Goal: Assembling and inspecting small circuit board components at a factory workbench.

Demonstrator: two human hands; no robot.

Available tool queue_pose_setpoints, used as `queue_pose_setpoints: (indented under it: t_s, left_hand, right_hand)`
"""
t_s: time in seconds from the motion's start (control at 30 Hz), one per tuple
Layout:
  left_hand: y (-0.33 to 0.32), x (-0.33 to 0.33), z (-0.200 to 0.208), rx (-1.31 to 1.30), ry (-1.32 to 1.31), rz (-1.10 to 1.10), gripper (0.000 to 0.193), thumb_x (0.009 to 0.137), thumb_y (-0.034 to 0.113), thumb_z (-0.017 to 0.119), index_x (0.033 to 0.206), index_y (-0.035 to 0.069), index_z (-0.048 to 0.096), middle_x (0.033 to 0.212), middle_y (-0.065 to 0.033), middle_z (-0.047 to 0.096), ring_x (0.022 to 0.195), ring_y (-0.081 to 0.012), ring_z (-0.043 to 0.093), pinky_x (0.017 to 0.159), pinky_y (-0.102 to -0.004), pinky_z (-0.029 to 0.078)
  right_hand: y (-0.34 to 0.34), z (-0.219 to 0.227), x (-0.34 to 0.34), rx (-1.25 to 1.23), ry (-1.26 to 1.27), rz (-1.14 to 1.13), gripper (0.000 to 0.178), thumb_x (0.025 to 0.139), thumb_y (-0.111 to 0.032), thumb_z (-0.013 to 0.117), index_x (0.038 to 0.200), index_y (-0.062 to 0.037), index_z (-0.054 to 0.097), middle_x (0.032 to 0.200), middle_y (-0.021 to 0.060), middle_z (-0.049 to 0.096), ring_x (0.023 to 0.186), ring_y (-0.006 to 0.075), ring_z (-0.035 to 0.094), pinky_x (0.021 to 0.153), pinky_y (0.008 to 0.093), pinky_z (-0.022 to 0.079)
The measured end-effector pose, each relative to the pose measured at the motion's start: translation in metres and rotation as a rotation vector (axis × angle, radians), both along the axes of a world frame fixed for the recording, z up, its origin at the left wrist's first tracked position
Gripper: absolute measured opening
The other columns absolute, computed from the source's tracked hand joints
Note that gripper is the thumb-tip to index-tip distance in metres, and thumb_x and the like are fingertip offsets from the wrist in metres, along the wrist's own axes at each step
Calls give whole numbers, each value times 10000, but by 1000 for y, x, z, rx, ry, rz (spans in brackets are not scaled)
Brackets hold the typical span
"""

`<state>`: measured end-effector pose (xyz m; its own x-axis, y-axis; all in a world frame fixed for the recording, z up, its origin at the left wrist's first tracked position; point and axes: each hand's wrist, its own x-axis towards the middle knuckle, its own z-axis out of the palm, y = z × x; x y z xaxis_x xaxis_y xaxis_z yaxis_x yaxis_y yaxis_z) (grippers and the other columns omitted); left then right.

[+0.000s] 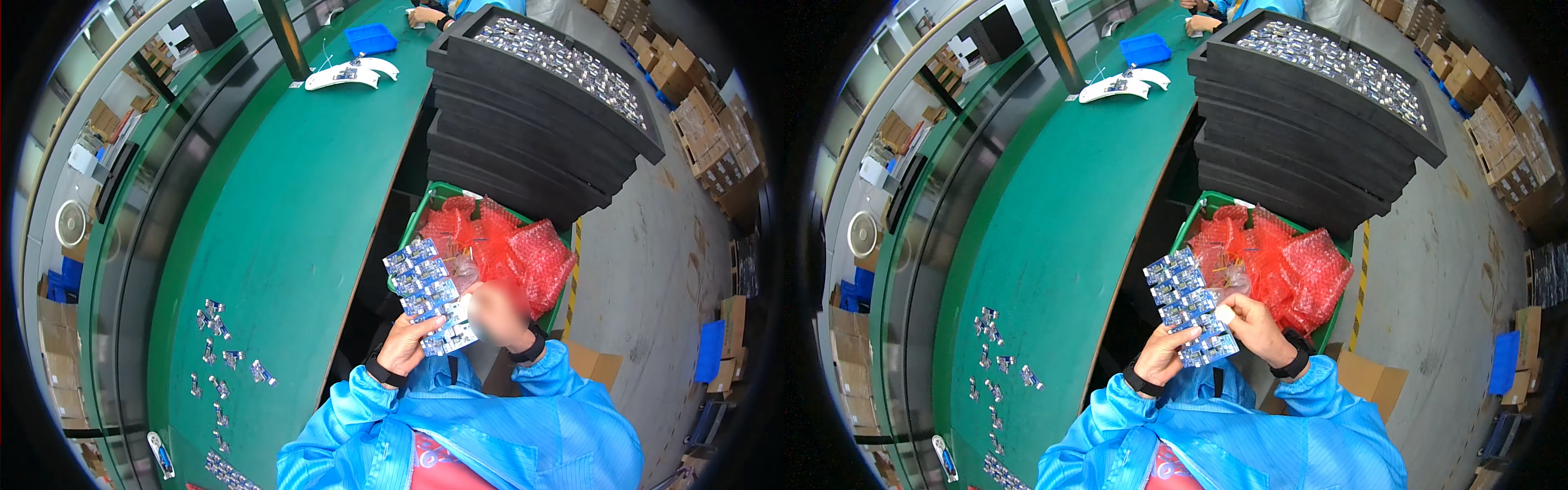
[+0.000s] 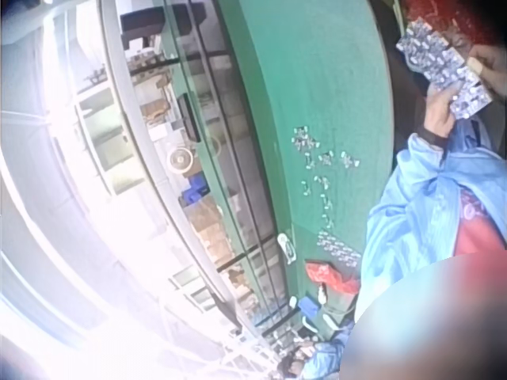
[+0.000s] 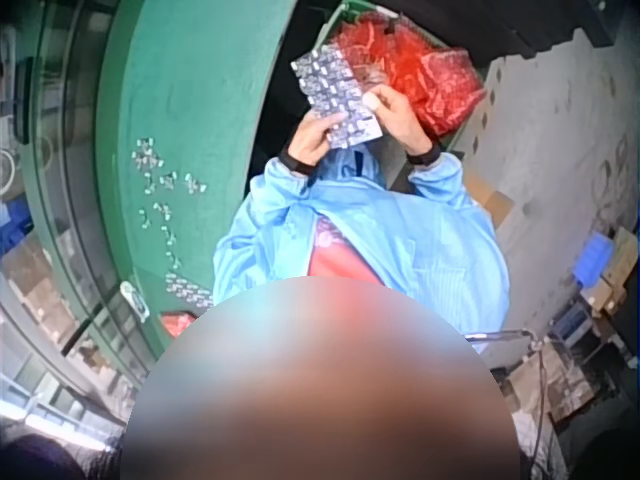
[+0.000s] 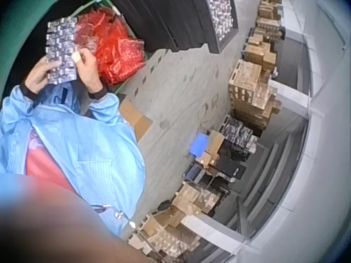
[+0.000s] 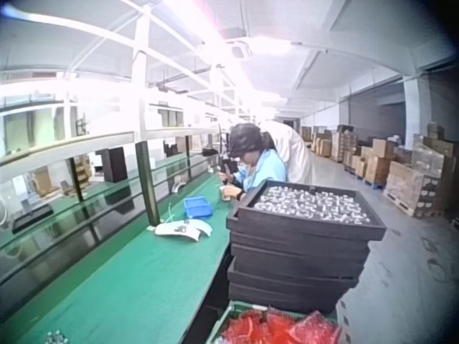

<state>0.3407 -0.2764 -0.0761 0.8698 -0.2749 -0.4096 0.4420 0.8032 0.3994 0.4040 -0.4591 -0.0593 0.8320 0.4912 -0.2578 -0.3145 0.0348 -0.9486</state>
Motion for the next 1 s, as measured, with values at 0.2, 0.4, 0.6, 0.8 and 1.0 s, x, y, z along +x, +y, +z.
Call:
queue_pose_setpoints:
  t_s: [0.2,0.4,0.6,0.8,1.0]
  left_hand:
    - [-3,1,13,96,17,-9,329,844,-5,649,1166,8,585,1088,-112,664,968,-229,664,857,-374,551]
    - [1,0,11,60,59,-50,323,848,-2,642,1166,6,584,1072,-119,669,958,-240,670,862,-383,554]
    - [0,3,15,74,76,-74,324,847,0,641,1166,4,584,1075,-120,667,958,-242,669,863,-384,553]
    - [0,8,18,85,36,-27,315,839,2,661,1147,14,596,1049,-99,673,929,-218,671,839,-368,554]
    - [-1,12,19,154,-25,98,357,831,-14,670,1174,19,574,1077,-82,657,960,-191,650,847,-348,542]
  right_hand:
    - [-8,-10,1,112,76,71,125,936,-179,600,928,-59,563,812,-44,573,689,23,483,591,193,390]
    - [0,-18,-12,328,250,-32,123,926,-193,616,919,-79,572,753,-55,540,599,12,418,534,167,341]
    - [-2,-27,-12,353,252,-64,135,938,-197,597,926,-64,577,739,-48,541,581,13,424,522,167,352]
    - [-4,-20,-3,255,225,-124,122,940,-155,576,955,-35,592,772,-24,570,611,38,471,543,188,378]
    - [-24,-15,27,-594,-1117,-125,181,938,-138,555,1051,-11,618,736,-31,538,626,58,493,557,218,385]
